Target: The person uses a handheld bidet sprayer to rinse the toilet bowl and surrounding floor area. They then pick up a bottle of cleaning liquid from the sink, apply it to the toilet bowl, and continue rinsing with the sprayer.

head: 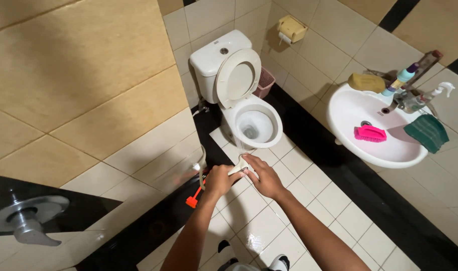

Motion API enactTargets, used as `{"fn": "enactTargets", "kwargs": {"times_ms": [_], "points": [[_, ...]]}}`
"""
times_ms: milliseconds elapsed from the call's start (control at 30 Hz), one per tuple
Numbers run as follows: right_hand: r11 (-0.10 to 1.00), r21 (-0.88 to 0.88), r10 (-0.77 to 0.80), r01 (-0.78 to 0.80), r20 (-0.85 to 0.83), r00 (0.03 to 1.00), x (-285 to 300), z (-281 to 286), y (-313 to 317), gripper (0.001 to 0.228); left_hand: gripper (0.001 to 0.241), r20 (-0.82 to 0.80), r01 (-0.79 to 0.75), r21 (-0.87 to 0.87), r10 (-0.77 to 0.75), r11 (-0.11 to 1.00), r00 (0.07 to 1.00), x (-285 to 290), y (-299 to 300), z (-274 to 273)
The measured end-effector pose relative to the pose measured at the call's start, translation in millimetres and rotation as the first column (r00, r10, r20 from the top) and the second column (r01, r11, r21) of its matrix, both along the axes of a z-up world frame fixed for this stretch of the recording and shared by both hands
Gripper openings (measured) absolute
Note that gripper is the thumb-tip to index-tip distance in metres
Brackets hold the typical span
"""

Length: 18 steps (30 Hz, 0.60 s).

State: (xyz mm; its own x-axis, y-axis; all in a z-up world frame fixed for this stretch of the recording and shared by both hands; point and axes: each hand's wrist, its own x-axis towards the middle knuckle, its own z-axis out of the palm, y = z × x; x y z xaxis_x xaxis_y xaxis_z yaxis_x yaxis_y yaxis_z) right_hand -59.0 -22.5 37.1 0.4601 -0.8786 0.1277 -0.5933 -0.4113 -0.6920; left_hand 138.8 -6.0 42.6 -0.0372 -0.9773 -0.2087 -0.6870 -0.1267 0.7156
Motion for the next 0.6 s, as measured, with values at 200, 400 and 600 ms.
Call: {"fn": "enactTargets", "kwargs": {"times_ms": [200, 400, 600], "points": [[1.000, -0.013, -0.006, 0.006, -0.003, 1.000, 4.7, 4.9, -4.0, 0.050, 0.044, 0.024, -0.005, 0.095, 0.003, 0.995, 1.000, 2.5, -4.9, 18.3], [0.999, -0.022, -0.029, 0.030, 0.013, 0.999, 2.4, 7.6, -7.0, 0.050, 0.053, 0.070, 0.031, 0.068, -0.036, 0.997, 0.997, 1.3, -14.5, 11.8], [0.998, -0.023, -0.053, 0.053, 0.009, 0.999, 1.4, 14.9, -7.4, 0.051, 0.067, 0.036, 0.016, -0.036, -0.015, 0.999, 0.999, -1.3, -20.8, 0.3]]}}
